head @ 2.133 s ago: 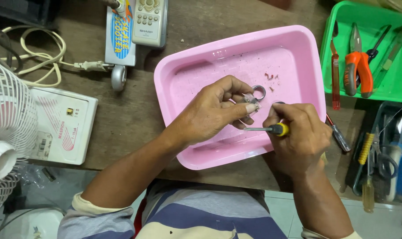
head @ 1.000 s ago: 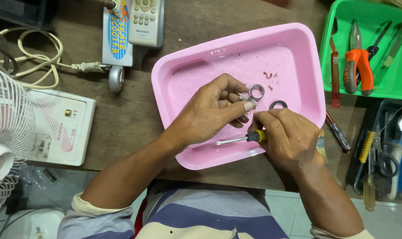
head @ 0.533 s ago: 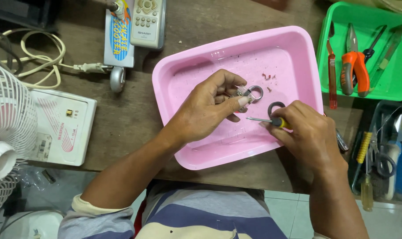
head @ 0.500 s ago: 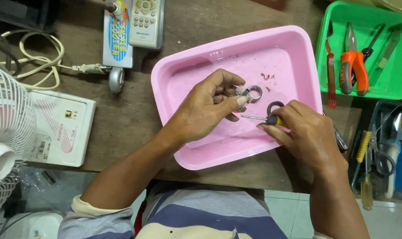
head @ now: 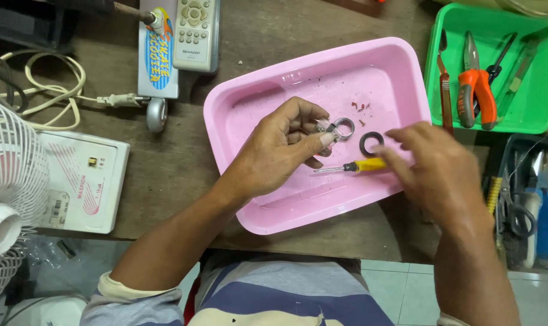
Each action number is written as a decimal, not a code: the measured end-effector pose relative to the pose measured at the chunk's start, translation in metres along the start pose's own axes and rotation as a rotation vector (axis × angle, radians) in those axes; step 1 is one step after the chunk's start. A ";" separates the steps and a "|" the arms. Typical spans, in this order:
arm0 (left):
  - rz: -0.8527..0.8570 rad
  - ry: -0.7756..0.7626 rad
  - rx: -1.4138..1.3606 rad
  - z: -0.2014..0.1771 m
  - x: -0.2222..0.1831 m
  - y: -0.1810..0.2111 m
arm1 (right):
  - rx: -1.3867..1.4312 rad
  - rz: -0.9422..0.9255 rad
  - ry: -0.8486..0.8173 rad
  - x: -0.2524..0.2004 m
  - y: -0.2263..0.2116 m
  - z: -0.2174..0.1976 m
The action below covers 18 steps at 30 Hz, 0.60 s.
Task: Disassembling and repairing a small electronic component using hand tools on a workbench.
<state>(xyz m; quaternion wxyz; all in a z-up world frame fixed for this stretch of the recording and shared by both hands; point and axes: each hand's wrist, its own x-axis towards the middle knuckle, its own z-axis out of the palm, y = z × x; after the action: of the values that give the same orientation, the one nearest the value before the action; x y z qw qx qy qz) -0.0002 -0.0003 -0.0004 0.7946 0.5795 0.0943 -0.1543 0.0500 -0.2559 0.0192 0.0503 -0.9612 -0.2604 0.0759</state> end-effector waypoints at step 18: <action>-0.005 -0.001 -0.034 0.000 -0.001 0.001 | -0.317 0.528 -0.200 0.060 0.108 -0.018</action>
<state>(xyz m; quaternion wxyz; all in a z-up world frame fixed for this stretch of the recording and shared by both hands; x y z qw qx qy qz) -0.0010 -0.0001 0.0005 0.8041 0.5655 0.0981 -0.1549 0.1575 -0.3190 0.0155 -0.1473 -0.9792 -0.0143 0.1387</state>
